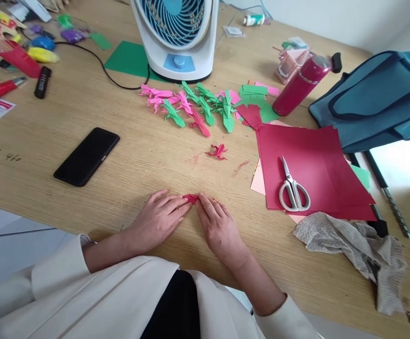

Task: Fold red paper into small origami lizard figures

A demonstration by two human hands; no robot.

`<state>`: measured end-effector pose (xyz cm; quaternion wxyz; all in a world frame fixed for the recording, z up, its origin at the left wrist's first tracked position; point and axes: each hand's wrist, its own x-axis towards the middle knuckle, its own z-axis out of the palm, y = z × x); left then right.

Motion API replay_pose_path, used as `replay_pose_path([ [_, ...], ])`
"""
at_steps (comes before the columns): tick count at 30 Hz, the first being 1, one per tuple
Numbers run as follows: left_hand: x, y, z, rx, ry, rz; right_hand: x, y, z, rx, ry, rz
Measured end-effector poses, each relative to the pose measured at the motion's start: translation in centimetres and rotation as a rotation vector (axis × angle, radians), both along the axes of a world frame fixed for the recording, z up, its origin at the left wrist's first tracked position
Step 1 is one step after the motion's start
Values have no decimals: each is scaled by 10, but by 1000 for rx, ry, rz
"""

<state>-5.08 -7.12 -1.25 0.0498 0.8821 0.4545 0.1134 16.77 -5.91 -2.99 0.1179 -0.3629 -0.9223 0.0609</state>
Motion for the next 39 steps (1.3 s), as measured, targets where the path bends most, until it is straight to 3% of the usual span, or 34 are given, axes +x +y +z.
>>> replay_pose_path([
  [6, 13, 31, 12, -98, -130, 151, 3, 3, 0, -25, 55, -53],
  [12, 23, 51, 6, -218, -150, 148, 7, 3, 4, -109, 211, -73],
  [17, 23, 52, 6, -306, -238, 140, 9, 3, 4, -197, 527, -288],
  [20, 22, 52, 9, -465, -374, 175, 10, 3, 1, -244, 680, -408],
  [23, 20, 55, 14, -640, -604, 241, 9, 5, 1, -396, 842, -513],
  [27, 23, 61, 22, -870, -1021, 235, 1, 17, 13, -721, 1034, -456],
  [30, 30, 64, 26, -978, -1240, 246, -6, 29, 27, -827, 1075, -397],
  [33, 34, 64, 28, -970, -1297, 274, -11, 38, 35, -863, 1108, -396],
  [39, 28, 73, 29, -956, -1175, 220, -14, 51, 36, -891, 1092, -439],
])
